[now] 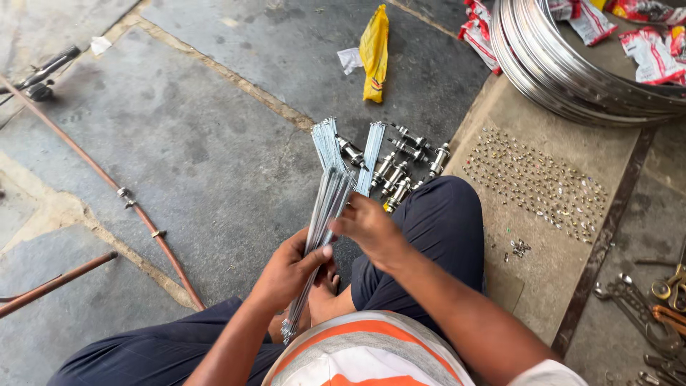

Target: The person sits on the floor and assembles thin metal rods into cylindrical metal components. They pick up rods, insert them into the components, and place the assembled units on the floor. The person handles multiple rods and components throughout the task.

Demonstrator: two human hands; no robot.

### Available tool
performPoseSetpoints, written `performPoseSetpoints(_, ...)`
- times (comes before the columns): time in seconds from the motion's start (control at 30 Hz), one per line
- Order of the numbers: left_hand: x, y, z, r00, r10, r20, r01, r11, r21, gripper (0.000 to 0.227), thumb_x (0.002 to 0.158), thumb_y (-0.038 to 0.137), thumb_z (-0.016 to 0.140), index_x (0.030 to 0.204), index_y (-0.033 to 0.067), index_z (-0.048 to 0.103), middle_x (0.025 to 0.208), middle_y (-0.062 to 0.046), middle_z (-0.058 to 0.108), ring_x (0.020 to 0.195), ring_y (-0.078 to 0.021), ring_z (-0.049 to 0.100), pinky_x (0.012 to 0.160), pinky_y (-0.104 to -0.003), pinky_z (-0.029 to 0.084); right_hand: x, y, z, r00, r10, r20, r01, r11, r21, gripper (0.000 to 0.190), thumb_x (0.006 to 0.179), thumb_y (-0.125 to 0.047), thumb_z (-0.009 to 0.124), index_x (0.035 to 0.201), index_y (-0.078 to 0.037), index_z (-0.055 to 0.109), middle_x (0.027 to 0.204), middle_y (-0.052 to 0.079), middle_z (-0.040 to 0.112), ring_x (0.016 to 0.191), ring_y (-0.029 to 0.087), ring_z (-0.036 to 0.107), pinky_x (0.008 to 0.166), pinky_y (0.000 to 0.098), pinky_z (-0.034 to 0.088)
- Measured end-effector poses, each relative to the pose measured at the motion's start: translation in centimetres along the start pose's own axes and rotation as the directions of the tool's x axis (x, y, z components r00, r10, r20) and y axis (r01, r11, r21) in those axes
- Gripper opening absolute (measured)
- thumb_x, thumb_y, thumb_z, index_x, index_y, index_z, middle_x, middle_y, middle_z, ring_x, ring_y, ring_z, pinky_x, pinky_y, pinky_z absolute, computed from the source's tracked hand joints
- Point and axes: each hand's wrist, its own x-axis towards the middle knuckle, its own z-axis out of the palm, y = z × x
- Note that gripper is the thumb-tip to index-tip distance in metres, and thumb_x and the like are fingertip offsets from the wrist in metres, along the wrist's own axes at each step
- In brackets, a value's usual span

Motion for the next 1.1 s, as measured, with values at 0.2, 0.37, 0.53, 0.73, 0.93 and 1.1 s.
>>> performPoseSetpoints(0.2,-0.1,-1.2,-0.7,0.997,0.058,-0.050,-0.069,0.962,-0.263,0.046,0.104,0.038,0.047,0.124,-0.0010,0.060,0.099,-0.015,0.076,0.085,-0.0211,0.074,0.078,-0.035,0.063,1.7,-0.2,3.9,0.997,-0.078,0.029,0.079,0.997,-0.014,0.043,0.097,-0.014,0.067,0.134,0.005,0.056,0.112,0.020,0.074,0.107,0.027,0.073,0.096,0.0408,0.061)
performPoseSetpoints(0.37,0.3,-2.7,-1.4,0.984,0.154,-0.088,-0.172,0.950,-0.262,0.044,0.104,0.033,0.049,0.130,-0.0012,0.059,0.109,-0.016,0.076,0.097,-0.0256,0.076,0.088,-0.039,0.063,1.9,-1.8,4.8,0.981,-0.027,0.191,0.004,0.993,0.118,0.049,0.099,-0.014,0.056,0.145,0.000,0.048,0.120,0.016,0.072,0.117,0.026,0.070,0.105,0.0426,0.057)
performPoseSetpoints(0.53,1.0,-4.1,-1.4,0.945,0.255,-0.204,-0.249,0.967,0.054,0.038,0.106,0.029,0.048,0.131,0.0025,0.057,0.104,-0.016,0.075,0.093,-0.0259,0.075,0.084,-0.039,0.063,2.6,-1.6,5.0,0.962,-0.020,0.273,0.018,1.000,0.009,0.047,0.099,-0.019,0.060,0.142,-0.003,0.050,0.110,0.010,0.072,0.106,0.018,0.070,0.097,0.0358,0.058)
performPoseSetpoints(0.73,2.3,-5.2,-2.5,0.880,0.431,-0.201,-0.176,0.688,0.704,0.027,0.100,0.022,0.062,0.119,0.0041,0.058,0.102,-0.020,0.072,0.096,-0.0413,0.070,0.076,-0.049,0.056,3.8,2.0,4.9,0.959,-0.111,0.259,0.219,0.873,-0.436,0.032,0.094,-0.033,0.078,0.094,-0.003,0.067,0.078,0.002,0.065,0.073,0.011,0.062,0.066,0.0292,0.053)
performPoseSetpoints(0.93,5.8,-8.3,-5.1,0.808,0.574,-0.131,-0.452,0.747,0.487,0.030,0.092,0.006,0.058,0.121,0.0072,0.059,0.114,-0.015,0.068,0.105,-0.0341,0.070,0.089,-0.042,0.057,5.1,5.8,4.1,0.909,-0.275,0.315,0.417,0.625,-0.660,0.022,0.087,-0.028,0.085,0.088,-0.008,0.074,0.081,0.000,0.068,0.080,0.012,0.067,0.073,0.0306,0.057)
performPoseSetpoints(1.1,11.0,-14.8,-8.0,0.789,0.577,-0.209,-0.293,0.654,0.697,0.038,0.084,0.005,0.068,0.122,0.0078,0.066,0.123,-0.015,0.068,0.115,-0.0341,0.065,0.096,-0.039,0.052,6.3,9.2,2.9,0.908,-0.278,0.313,0.409,0.748,-0.522,0.016,0.091,-0.017,0.079,0.097,-0.006,0.069,0.101,0.004,0.074,0.102,0.015,0.071,0.096,0.0305,0.056)
